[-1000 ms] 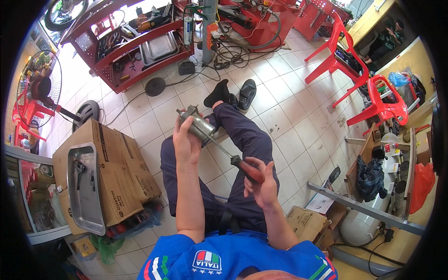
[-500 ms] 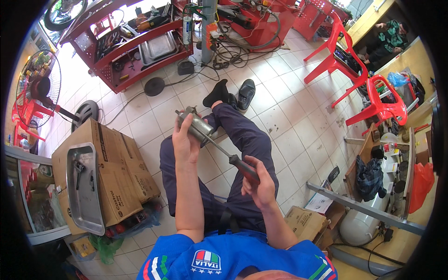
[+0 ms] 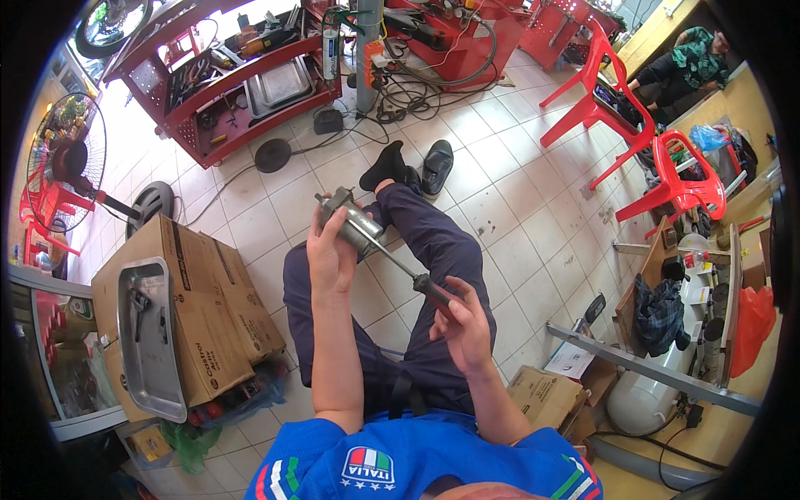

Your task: The person disassembles a starter motor using a screwdriver and then handles internal mechanical parts in a tray.

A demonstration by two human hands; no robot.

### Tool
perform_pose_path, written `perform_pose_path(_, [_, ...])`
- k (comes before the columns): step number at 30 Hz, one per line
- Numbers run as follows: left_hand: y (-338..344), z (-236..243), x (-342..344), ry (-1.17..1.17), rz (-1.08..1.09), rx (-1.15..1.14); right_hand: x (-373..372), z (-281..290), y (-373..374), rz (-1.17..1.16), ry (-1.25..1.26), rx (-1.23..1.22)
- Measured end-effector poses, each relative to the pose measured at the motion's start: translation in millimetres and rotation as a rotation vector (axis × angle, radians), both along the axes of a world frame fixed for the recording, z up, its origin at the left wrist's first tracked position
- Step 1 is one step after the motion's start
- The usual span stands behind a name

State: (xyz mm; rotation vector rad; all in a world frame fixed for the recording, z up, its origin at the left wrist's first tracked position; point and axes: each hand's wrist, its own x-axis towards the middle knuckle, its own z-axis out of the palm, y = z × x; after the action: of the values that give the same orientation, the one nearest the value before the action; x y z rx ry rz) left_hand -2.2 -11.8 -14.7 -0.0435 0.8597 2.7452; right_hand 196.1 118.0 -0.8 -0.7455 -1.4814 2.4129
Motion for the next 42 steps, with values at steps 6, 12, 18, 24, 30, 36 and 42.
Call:
perform_pose_path(6, [-1.2, -3.9, -0.3, -0.036, 0.000, 0.041, 6.5, 7.8, 13.7, 0.196, 0.098, -0.327])
perform_pose_path(12, [-1.4, 4.5, 0.1, -0.069, 0.031, 0.056, 1.3, -4.8, 0.5, 0.059, -0.002, 0.089])
perform_pose_path(18, [-3.8, 3.0, 0.5, -0.059, 0.023, 0.057, 6.6, 2.2, 15.6, 0.236, 0.209, -0.469])
perform_pose_path(24, [-3.5, 3.3, 0.3, -0.024, 0.032, 0.035, -3.5, 6.0, 0.3, 0.034, -0.032, -0.015])
perform_pose_path(30, [-3.9, 4.2, 1.2, -0.015, 0.029, 0.042, 0.4, 15.8, 11.5, 0.158, 0.019, -0.259])
perform_pose_path(36, [1.2, 5.9, 3.3, -0.029, 0.051, 0.002, -0.8, 11.4, 14.4, 0.128, -0.026, -0.118])
perform_pose_path(42, [-1.0, 3.6, 2.1, -0.015, 0.021, 0.010, -0.7, 6.8, 12.4, 0.038, 0.007, -0.055])
